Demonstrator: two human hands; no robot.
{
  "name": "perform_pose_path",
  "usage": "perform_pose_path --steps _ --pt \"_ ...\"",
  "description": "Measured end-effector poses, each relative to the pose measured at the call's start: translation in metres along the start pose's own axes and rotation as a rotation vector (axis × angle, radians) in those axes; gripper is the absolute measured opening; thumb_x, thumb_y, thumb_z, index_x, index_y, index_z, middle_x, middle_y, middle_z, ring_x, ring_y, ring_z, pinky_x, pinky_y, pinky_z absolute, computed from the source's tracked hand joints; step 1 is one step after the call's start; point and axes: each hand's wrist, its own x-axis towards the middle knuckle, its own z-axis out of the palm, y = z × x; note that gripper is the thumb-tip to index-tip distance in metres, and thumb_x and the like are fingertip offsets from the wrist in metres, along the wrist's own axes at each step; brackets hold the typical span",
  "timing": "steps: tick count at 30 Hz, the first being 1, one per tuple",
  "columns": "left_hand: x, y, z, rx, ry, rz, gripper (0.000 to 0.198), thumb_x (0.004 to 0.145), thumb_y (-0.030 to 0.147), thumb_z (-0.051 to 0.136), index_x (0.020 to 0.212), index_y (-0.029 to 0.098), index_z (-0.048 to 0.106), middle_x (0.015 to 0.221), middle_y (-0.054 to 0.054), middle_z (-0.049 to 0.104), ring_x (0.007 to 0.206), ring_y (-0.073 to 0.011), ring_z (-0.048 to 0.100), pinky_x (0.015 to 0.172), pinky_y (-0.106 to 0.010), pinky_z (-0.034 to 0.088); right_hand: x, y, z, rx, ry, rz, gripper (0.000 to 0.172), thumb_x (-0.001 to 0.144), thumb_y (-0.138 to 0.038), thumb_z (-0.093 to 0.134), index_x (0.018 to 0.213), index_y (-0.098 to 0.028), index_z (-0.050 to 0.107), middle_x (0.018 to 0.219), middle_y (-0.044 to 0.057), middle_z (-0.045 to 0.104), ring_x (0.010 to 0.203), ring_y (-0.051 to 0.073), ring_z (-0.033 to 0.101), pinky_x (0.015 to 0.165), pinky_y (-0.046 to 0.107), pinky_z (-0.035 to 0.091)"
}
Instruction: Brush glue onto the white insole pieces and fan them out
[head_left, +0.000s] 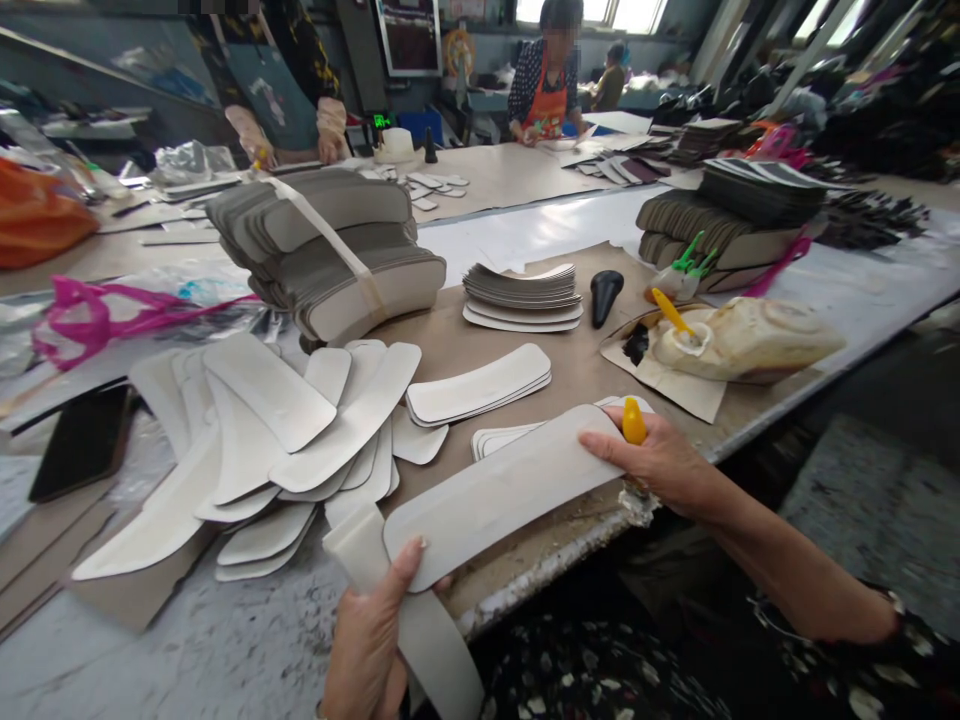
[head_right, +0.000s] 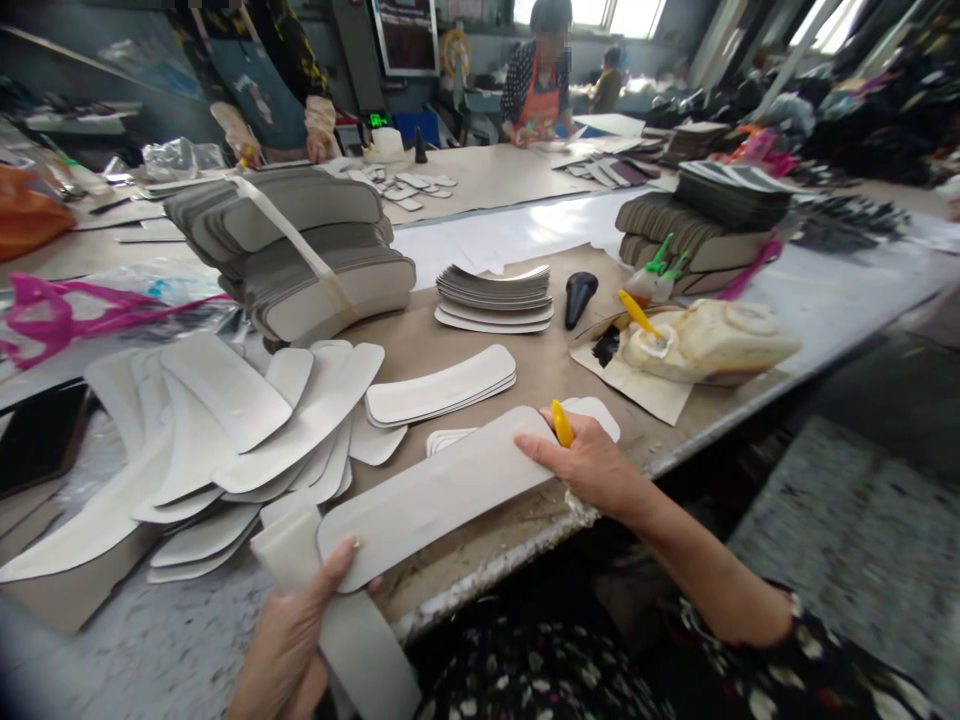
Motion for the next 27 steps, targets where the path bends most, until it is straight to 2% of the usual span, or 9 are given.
perform_pose_path --steps 4,8,12,16,18,21,27 --pt "-0.002 -0.002 -0.003 -0.025 -0.047 -0.001 0.045 0.057 0.021 0.074 0.098 0.016 0.056 0.089 -0.005 0.062 0.069 -0.0183 0.062 0.054 -0.026 0.054 0.000 0.009 -0.001 0.304 -0.078 0.102 0.029 0.071 -0.043 0.059 0.077 -0.015 0.057 0.065 -0.002 0.049 0.059 0.010 0.042 0.052 0.022 0.034" --pt "-0.005 -0.003 -0.002 -0.056 -0.094 0.015 0.047 0.058 0.021 0.073 0.102 0.020 0.055 0.081 -0.001 0.062 0.068 -0.0174 0.062 0.054 -0.025 0.054 -0.002 0.015 -0.001 0.581 -0.123 0.200 0.031 0.066 -0.041 0.065 0.079 -0.015 0.055 0.068 0.000 0.054 0.058 0.010 0.046 0.051 0.022 0.036" --pt "-0.007 -0.004 0.001 -0.093 -0.108 -0.008 0.044 0.057 0.021 0.074 0.096 0.017 0.055 0.074 0.000 0.061 0.065 -0.0158 0.061 0.054 -0.025 0.054 -0.004 0.018 -0.002 0.699 -0.122 0.261 0.031 0.063 -0.039 0.069 0.080 -0.015 0.057 0.065 -0.001 0.056 0.054 0.010 0.048 0.048 0.021 0.037" --pt "-0.011 -0.005 0.006 -0.111 -0.097 -0.044 0.040 0.055 0.021 0.075 0.090 0.014 0.055 0.071 -0.001 0.062 0.051 -0.0117 0.057 0.046 -0.023 0.052 -0.006 0.021 -0.004 0.751 -0.114 0.278 0.033 0.061 -0.037 0.071 0.085 -0.016 0.059 0.065 -0.001 0.057 0.053 0.009 0.049 0.047 0.020 0.039" --pt "-0.013 -0.004 0.009 -0.114 -0.109 -0.052 0.043 0.056 0.021 0.074 0.093 0.013 0.055 0.075 -0.001 0.063 0.046 -0.0102 0.055 0.042 -0.022 0.050 -0.008 0.023 -0.005 0.750 -0.100 0.281 0.035 0.061 -0.036 0.071 0.087 -0.017 0.059 0.067 -0.001 0.058 0.054 0.009 0.050 0.048 0.019 0.040" --pt "-0.014 -0.003 0.013 -0.113 -0.139 -0.019 0.043 0.060 0.021 0.072 0.098 0.014 0.054 0.082 -0.004 0.065 0.052 -0.0120 0.058 0.044 -0.022 0.051 -0.010 0.024 -0.008 0.653 -0.071 0.236 0.034 0.063 -0.039 0.069 0.087 -0.018 0.060 0.071 0.000 0.058 0.058 0.010 0.051 0.051 0.020 0.041" --pt "-0.012 -0.002 0.019 -0.028 -0.047 -0.071 0.039 0.066 0.013 0.066 0.103 0.010 0.054 0.095 -0.012 0.065 0.076 -0.0249 0.064 0.053 -0.033 0.056 -0.016 0.020 -0.015 0.073 0.019 0.022 0.030 0.071 -0.046 0.058 0.078 -0.018 0.060 0.063 -0.002 0.050 0.058 0.012 0.045 0.050 0.022 0.038"
